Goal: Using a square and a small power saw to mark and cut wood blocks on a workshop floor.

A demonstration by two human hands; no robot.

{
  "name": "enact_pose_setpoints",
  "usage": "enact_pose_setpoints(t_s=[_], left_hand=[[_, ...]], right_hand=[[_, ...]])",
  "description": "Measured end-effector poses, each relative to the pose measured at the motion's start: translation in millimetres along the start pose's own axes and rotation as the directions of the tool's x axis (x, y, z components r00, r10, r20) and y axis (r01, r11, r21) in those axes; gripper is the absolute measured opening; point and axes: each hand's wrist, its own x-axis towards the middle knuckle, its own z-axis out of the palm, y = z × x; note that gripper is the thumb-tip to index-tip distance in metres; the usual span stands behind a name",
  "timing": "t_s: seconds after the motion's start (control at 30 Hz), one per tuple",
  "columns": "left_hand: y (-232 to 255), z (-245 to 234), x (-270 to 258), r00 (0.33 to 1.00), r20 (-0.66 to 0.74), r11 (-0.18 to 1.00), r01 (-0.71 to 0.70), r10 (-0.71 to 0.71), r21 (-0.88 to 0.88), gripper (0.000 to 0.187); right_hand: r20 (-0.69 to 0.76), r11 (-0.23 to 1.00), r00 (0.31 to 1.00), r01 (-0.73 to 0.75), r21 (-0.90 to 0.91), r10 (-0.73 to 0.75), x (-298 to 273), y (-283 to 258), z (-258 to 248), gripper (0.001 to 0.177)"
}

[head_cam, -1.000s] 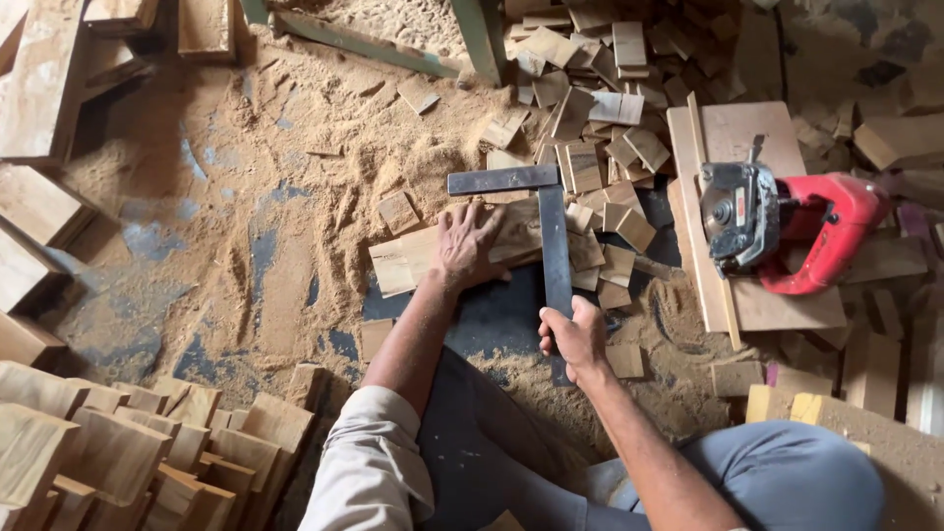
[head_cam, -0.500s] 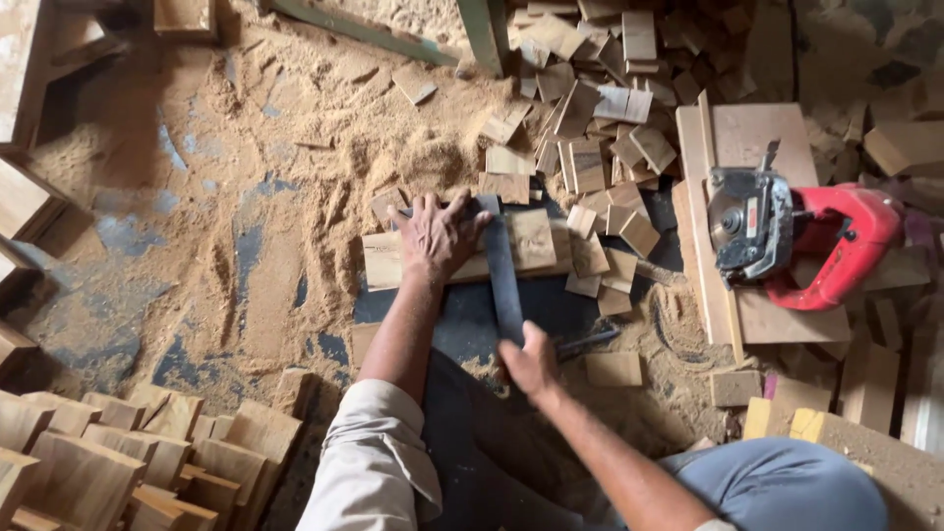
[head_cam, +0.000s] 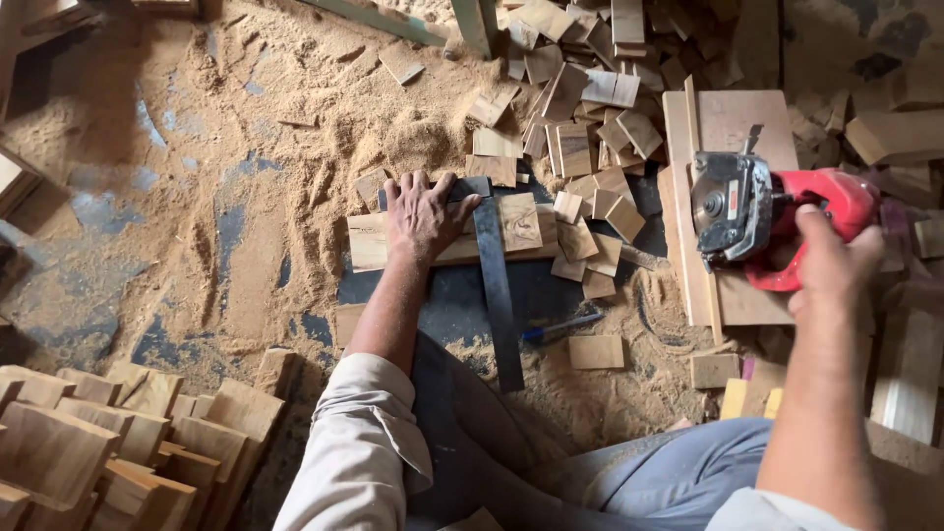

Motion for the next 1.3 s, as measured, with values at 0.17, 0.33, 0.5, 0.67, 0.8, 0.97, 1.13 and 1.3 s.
enact_pose_setpoints(t_s=[0.17,0.33,0.5,0.67,0.8,0.97,1.13,1.3], left_hand=[[2.9,-9.2,-1.1,0.998,-0.051,0.999,0.035,-0.035,-0.012,0.067],[2.6,-6.7,2.6,0.998,0.013,0.996,0.069,-0.069,-0.047,0.068],[1.0,-3.8,1.7,0.996,-0.024,0.994,0.086,-0.088,-0.064,0.066],[-0.2,-4.3,2.5,0.992,-0.079,0.992,0.088,-0.095,-0.088,0.063],[-4.3,5.1,1.3,0.990,-0.110,0.993,0.076,-0.086,-0.095,0.061],[-7.4,9.7,5.7,0.991,-0.112,0.994,0.068,-0.078,-0.087,0.059],[-7.2,8.3,5.3,0.994,-0.082,0.995,0.073,-0.078,-0.062,0.059],[-8.0,14.1,3.4,0.989,-0.126,0.995,0.067,-0.076,-0.073,0.059]], right_hand=[[0.717,0.329,0.645,-0.759,0.562,0.265,27.6,13.1,-0.4,0.019],[0.753,0.221,0.574,-0.819,0.529,0.322,20.5,-3.9,2.6,0.021],[0.694,0.251,0.644,-0.765,0.593,0.323,-6.4,-74.5,-13.8,0.023],[0.691,0.225,0.676,-0.737,0.638,0.256,-56.9,-131.0,-26.9,0.009],[0.732,0.248,0.638,-0.769,0.589,0.238,-94.8,-169.2,-28.8,0.009],[0.774,0.256,0.616,-0.780,0.571,0.150,-121.9,-195.8,-28.7,0.014],[0.774,0.269,0.614,-0.780,0.565,0.153,-127.8,-204.6,-25.4,0.012],[0.796,0.257,0.589,-0.798,0.546,0.138,-130.2,-198.1,-23.5,0.018]])
